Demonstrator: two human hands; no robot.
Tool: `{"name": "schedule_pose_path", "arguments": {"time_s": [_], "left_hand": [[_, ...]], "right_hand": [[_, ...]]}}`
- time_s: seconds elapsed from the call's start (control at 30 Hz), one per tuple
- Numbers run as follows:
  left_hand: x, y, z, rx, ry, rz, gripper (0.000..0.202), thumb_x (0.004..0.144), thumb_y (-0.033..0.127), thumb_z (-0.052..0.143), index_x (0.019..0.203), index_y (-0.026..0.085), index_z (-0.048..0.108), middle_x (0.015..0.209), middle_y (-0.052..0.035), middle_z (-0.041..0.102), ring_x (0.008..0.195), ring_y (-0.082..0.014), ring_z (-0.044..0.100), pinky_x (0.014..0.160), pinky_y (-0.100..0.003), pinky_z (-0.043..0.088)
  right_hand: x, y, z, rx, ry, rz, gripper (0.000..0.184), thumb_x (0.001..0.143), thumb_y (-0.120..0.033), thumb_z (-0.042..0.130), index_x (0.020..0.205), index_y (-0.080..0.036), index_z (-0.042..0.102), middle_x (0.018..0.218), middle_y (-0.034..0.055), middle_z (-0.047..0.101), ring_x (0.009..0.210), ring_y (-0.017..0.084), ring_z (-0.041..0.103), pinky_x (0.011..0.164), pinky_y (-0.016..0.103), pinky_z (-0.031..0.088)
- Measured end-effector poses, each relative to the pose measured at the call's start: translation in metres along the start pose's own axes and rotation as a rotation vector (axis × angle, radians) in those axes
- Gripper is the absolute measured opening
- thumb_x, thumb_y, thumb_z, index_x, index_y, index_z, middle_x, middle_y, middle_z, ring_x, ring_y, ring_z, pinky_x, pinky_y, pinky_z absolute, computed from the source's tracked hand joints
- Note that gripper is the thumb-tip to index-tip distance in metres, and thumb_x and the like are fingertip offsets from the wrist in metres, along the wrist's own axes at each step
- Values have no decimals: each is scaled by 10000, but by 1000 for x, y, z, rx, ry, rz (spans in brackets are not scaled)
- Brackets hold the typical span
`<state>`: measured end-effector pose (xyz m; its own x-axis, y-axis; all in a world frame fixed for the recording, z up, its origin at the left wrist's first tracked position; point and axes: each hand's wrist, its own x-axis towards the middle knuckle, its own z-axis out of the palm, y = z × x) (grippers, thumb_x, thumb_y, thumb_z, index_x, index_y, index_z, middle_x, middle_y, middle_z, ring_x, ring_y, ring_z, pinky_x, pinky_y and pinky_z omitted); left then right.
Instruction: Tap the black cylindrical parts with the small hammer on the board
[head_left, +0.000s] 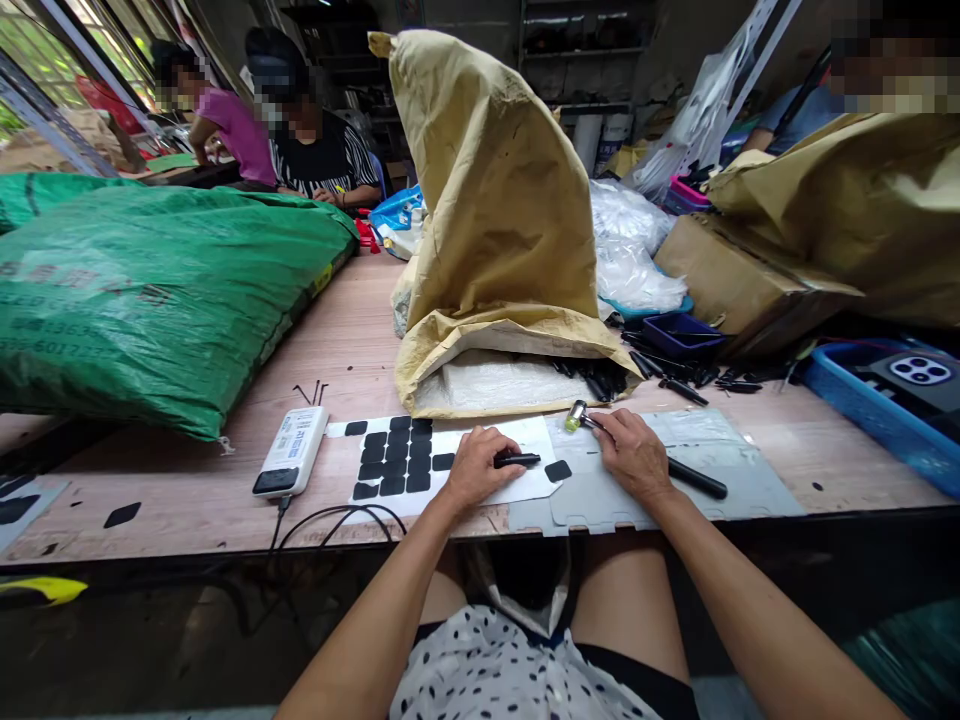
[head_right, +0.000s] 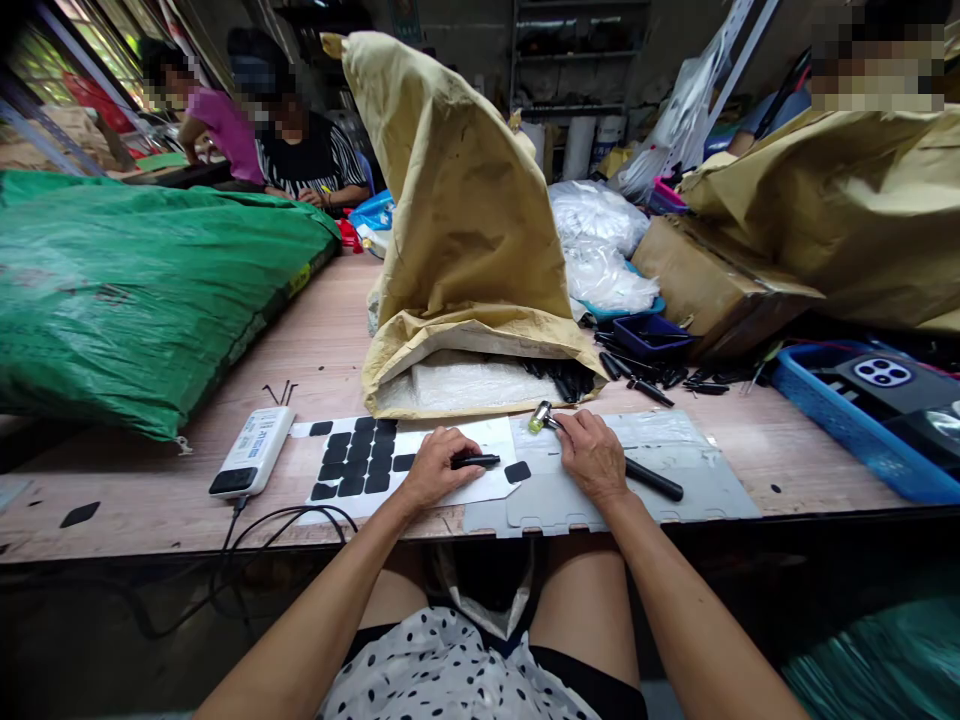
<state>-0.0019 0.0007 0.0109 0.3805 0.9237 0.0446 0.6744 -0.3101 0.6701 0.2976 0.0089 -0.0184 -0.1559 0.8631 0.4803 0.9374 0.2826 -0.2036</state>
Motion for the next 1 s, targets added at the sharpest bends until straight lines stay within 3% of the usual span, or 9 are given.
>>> {"name": "schedule_pose_path", "arguments": {"time_s": [0.1, 0.2, 0.33, 0.5, 0.7, 0.87, 1.0], "left_hand": [[0, 1, -3, -27, -9, -14, 219, 782, 334, 850, 968, 256, 762, 1005, -6, 735, 1012, -227, 587, 902, -358, 414], [1, 1, -1, -25, -4, -39, 228, 754, 333, 874, 941, 261, 764, 1001, 2, 746, 1003, -230, 595, 910, -363, 407], [3, 0, 2, -21, 10, -55, 227, 749, 339, 878, 939, 268, 778, 983, 6, 746, 1009, -235, 599, 913, -372, 402], [3, 2, 2, -10, 12, -56, 225, 758, 352, 876, 945, 264, 787, 976, 0, 744, 991, -226, 599, 895, -364, 408], [2, 2, 3, 11, 36, -53, 178, 783, 337, 858, 937, 271, 796, 959, 4, 745, 964, -216, 596, 883, -365, 407], [3, -1, 6, -3, 48, -35, 210, 760, 350, 874, 941, 273, 798, 966, -1, 757, 985, -229, 603, 898, -374, 409], [3, -2, 8, -6, 65, -43, 177, 763, 333, 864, 913, 273, 794, 959, -2, 758, 985, -233, 608, 912, -382, 408]], "right_hand": [[1, -11, -10, 65, 16, 36, 330, 982, -252, 502, 1244, -238, 702, 986, 70, 679, 960, 228, 618, 841, 355, 495], [0, -36, -24, 235, 56, 83, 348, 994, -270, 499, 1292, -268, 678, 1072, 68, 708, 1019, 224, 651, 888, 355, 519], [-5, -78, -40, 473, -5, 19, 324, 1014, -264, 490, 1286, -272, 666, 1070, 54, 720, 977, 192, 676, 878, 327, 537], [-14, -107, -44, 513, -71, -49, 332, 1025, -240, 482, 1305, -265, 658, 1015, 48, 700, 958, 180, 670, 844, 302, 538], [-22, -109, -41, 347, -143, -88, 350, 1014, -208, 480, 1284, -283, 690, 927, 33, 683, 882, 179, 663, 779, 291, 532], [-24, -102, -45, 401, -62, -49, 368, 1027, -241, 471, 1338, -286, 661, 962, 45, 683, 918, 181, 668, 821, 294, 539], [-28, -96, -44, 331, -105, -41, 354, 1023, -240, 462, 1290, -285, 691, 925, 39, 686, 878, 178, 667, 780, 290, 533]]}}
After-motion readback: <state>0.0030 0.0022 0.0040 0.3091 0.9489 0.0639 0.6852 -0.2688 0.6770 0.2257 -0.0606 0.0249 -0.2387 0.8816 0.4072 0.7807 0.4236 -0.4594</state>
